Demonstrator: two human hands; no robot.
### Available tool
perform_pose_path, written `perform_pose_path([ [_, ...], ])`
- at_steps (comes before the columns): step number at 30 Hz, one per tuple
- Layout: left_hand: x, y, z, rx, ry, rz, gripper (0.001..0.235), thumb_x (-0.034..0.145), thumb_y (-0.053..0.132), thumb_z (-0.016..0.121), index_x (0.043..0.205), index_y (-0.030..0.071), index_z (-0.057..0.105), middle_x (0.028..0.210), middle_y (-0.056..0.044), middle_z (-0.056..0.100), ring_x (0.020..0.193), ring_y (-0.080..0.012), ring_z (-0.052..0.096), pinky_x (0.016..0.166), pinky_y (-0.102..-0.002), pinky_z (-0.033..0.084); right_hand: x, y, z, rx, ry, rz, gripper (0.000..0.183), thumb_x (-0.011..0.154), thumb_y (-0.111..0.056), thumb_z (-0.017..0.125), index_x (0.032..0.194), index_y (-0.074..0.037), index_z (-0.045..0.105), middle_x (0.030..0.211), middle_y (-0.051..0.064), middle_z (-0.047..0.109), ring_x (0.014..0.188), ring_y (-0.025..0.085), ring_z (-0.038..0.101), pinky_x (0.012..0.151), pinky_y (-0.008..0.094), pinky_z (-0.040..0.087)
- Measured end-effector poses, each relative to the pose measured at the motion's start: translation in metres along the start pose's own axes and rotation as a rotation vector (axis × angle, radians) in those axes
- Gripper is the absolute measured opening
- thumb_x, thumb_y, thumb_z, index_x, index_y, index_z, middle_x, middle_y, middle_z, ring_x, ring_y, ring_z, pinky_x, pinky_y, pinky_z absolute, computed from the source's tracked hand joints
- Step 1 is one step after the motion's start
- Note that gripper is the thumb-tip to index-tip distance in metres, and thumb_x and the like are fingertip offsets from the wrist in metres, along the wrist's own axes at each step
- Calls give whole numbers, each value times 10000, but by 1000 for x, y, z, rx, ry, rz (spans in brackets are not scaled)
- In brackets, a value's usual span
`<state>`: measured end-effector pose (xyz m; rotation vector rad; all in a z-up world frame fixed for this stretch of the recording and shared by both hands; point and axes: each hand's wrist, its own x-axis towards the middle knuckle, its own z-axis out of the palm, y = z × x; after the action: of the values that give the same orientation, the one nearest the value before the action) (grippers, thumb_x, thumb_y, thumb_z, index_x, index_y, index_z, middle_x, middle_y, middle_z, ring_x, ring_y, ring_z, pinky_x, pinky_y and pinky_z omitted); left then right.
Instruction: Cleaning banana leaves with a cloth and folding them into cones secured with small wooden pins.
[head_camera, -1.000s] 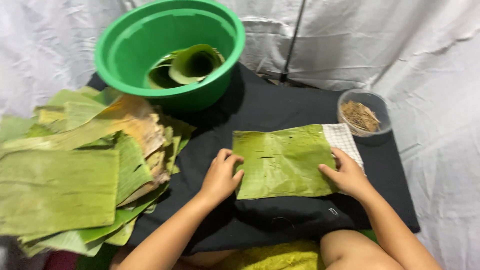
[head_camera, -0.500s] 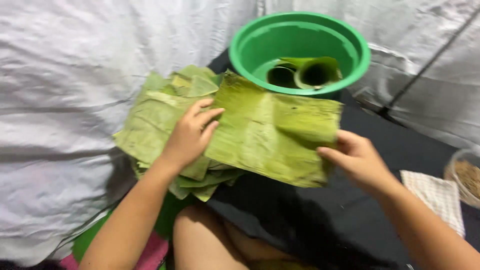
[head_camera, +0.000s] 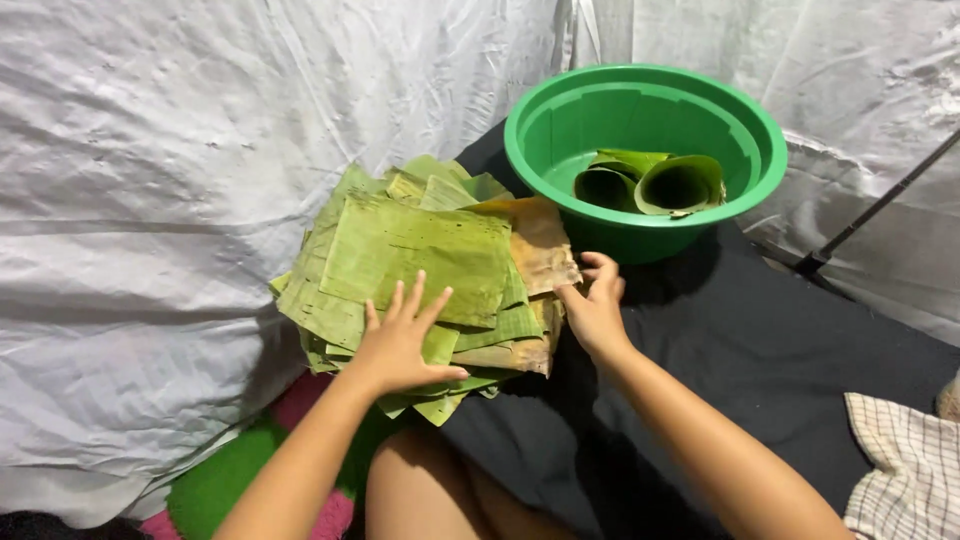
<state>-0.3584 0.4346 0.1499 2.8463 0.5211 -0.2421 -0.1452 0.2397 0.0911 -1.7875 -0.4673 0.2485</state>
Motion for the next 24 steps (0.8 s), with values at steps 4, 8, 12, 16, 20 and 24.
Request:
perform_pose_path([
  [4, 10, 20, 17, 73, -21, 50, 1299, 674, 846, 730, 1660, 260, 121, 1711, -197, 64, 1554, -474, 73, 1138, -806, 30, -28, -34, 8, 260, -103, 163, 567, 868, -181, 679, 1402, -66, 525, 1321, 236, 547, 1298, 325, 482, 1118, 479, 390],
  [8, 24, 29, 31, 58, 33, 49, 1070, 819, 451, 734, 1663, 253, 107, 1716, -158, 65, 1550, -463, 89, 1176, -751, 98, -22, -33, 14, 580, -322, 194, 615, 885, -130, 665, 1482, -101, 520, 1442, 191, 543, 1171, 275, 639, 1012, 423, 533],
  [12, 47, 2, 67, -101, 229, 90, 680, 838, 222, 529, 1502, 92, 471, 1644, -105, 374, 1510, -371, 324, 1162, -721, 240, -26, -59, 6, 696, -469, 133, 596, 920, -161, 590, 1506, -99, 499, 1538, 172, 495, 1261, 302, 628, 1034, 439, 528],
  [16, 51, -24, 63, -444, 257, -76, 462, 999, 149, 498, 1445, 38, 546, 1143, -184, 727, 996, -315, 752, 1082, -598, 457, -9, -26, 6, 698, -327, 187, 474, 946, -71, 537, 1420, -42, 526, 1340, 272, 630, 1212, 361, 668, 1049, 447, 531],
  [20, 54, -51, 65, -876, 363, -100, 485, 1046, 343, 493, 855, -27, 742, 615, -84, 611, 536, -204, 553, 570, -396, 452, -6, 0, 13, 603, -225, 313, 358, 920, 17, 538, 1271, 53, 601, 1170, 277, 644, 1119, 398, 702, 1021, 474, 537],
  [24, 68, -78, 83, -990, 295, -228, 598, 1020, 514, 553, 1210, -24, 732, 1174, -201, 737, 1187, -318, 662, 1008, -537, 481, -14, -6, 21, 615, -267, 347, 376, 912, 36, 535, 1277, 94, 603, 1168, 302, 644, 1113, 404, 704, 1008, 465, 546],
])
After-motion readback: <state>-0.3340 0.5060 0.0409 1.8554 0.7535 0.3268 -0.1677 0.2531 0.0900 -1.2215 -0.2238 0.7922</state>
